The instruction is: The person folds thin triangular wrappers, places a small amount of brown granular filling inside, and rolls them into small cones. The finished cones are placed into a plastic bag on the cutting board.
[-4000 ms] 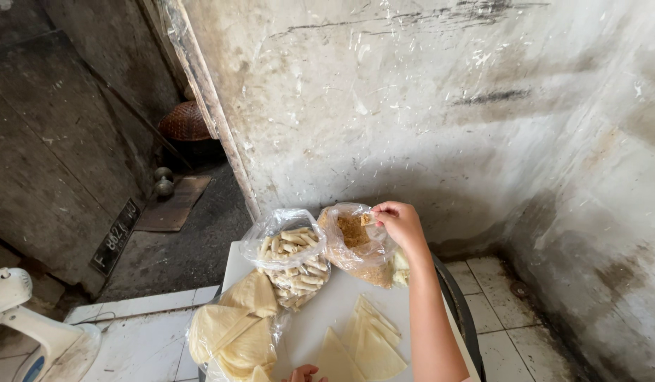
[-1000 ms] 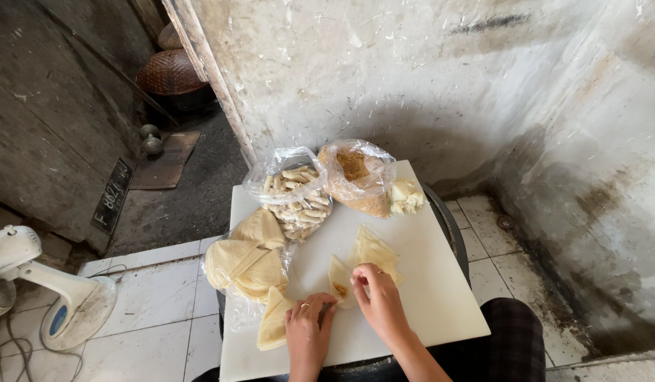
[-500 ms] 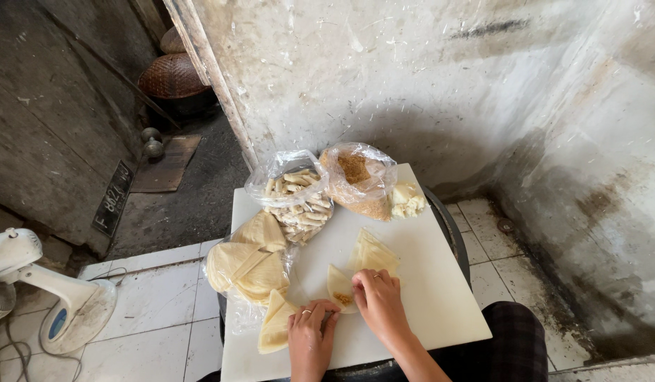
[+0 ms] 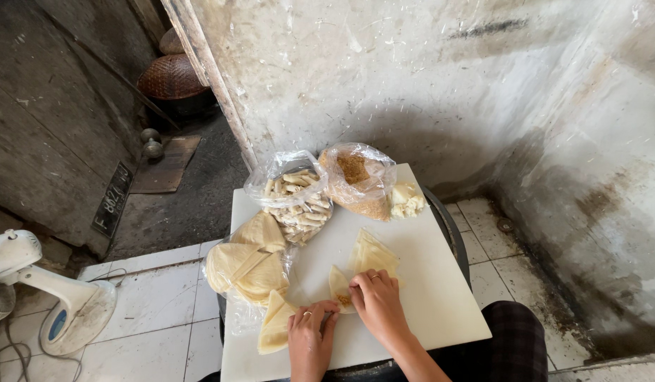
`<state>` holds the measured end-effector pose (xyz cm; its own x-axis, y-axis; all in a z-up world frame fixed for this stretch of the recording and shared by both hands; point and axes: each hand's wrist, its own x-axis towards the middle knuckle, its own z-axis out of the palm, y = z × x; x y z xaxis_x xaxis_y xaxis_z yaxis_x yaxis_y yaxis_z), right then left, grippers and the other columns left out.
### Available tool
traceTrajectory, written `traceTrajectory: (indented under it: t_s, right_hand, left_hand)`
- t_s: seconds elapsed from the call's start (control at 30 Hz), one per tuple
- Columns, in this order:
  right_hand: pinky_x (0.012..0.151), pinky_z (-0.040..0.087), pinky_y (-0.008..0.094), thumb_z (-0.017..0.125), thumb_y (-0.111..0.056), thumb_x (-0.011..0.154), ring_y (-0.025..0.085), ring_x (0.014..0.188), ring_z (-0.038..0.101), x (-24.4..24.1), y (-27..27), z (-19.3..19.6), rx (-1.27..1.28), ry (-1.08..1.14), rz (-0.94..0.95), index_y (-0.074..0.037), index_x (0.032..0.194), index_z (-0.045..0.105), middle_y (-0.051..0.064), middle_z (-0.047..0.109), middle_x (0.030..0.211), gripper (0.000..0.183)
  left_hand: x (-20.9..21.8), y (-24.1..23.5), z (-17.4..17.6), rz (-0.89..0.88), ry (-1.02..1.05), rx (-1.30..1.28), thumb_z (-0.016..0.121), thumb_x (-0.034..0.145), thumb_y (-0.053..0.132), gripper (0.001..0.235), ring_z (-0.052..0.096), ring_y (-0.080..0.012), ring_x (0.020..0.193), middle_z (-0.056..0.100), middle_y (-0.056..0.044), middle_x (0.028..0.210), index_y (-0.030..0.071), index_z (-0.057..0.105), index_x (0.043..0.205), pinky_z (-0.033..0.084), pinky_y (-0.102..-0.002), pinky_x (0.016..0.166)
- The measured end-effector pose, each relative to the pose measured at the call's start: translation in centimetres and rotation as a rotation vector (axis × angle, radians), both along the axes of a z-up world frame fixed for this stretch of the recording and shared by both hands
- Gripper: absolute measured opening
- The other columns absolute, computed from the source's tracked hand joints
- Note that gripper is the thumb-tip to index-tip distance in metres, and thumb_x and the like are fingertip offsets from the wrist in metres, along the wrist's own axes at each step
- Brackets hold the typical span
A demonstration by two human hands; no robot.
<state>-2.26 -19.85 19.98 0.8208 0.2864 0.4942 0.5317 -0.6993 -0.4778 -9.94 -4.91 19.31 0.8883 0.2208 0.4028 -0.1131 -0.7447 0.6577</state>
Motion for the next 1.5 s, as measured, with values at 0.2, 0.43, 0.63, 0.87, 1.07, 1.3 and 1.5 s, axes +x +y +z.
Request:
traceTrajectory:
  t_s: [0.2,0.43,0.63,0.87,1.07,1.3,1.5]
  right_hand:
    - [0.076,0.043,0.04,0.074,-0.007,0.085,0.019,0.078,0.062,-0.1,0.0,0.1,0.135,0.067,0.035,-0.012,0.101,0.058,0.0,0.067,0.074,0.023]
    - [0.081,0.045,0.039,0.069,-0.012,0.095,0.021,0.076,0.063,0.0,-0.2,0.0,0.248,0.165,0.064,-0.01,0.11,0.059,0.002,0.068,0.075,0.018]
    - [0.076,0.052,0.038,0.067,-0.013,0.097,0.021,0.076,0.064,0.1,-0.3,-0.3,0.389,0.296,0.066,-0.009,0.113,0.059,0.003,0.067,0.082,0.018]
    - [0.073,0.05,0.04,0.076,-0.009,0.082,0.022,0.071,0.061,0.3,-0.1,-0.5,0.193,0.121,0.047,-0.008,0.111,0.057,0.003,0.064,0.068,0.034]
    - [0.069,0.054,0.035,0.064,-0.019,0.098,0.021,0.072,0.066,0.0,-0.3,0.0,0.392,0.376,0.07,-0.007,0.113,0.058,0.008,0.067,0.078,0.021]
    - [0.07,0.055,0.033,0.054,-0.031,0.102,0.018,0.078,0.074,-0.2,-0.3,0.6,0.436,0.537,0.082,-0.007,0.114,0.059,0.01,0.074,0.085,0.027]
    - [0.079,0.05,0.036,0.072,-0.03,0.092,0.025,0.082,0.063,-0.6,-1.1,1.6,0.172,0.363,0.17,-0.005,0.089,0.074,0.009,0.072,0.08,0.026]
  left_hand:
    - [0.1,-0.1,0.2,0.019,-0.003,-0.007,0.072,0.086,0.019,0.007,0.066,-0.0218,0.085,0.079,0.005,0.092,0.015,0.072,0.092,0.044,-0.038,0.077]
    - [-0.1,-0.1,0.6,0.012,0.018,-0.025,0.072,0.087,0.019,0.007,0.066,-0.0227,0.083,0.076,0.0,0.081,0.014,0.073,0.091,0.044,-0.038,0.078]
    - [-0.1,-0.1,0.6,0.018,0.015,-0.019,0.072,0.087,0.019,0.007,0.066,-0.0228,0.082,0.076,0.0,0.08,0.012,0.072,0.09,0.043,-0.038,0.076]
    - [-0.3,-0.1,0.6,0.011,0.003,-0.038,0.073,0.087,0.019,0.008,0.066,-0.0225,0.08,0.076,-0.001,0.079,0.011,0.071,0.089,0.043,-0.038,0.074]
    - [-0.2,-0.2,0.8,0.027,0.024,-0.059,0.072,0.087,0.019,0.008,0.065,-0.0215,0.077,0.075,-0.001,0.077,0.011,0.072,0.089,0.044,-0.037,0.076]
    - [0.1,-0.2,0.7,0.075,0.065,-0.074,0.072,0.088,0.019,0.008,0.065,-0.0209,0.07,0.072,-0.002,0.069,0.012,0.071,0.089,0.046,-0.036,0.077]
    - [0.4,-0.2,0.5,0.079,0.006,-0.085,0.072,0.087,0.019,0.008,0.067,-0.0208,0.067,0.073,-0.002,0.071,0.012,0.071,0.089,0.047,-0.036,0.074]
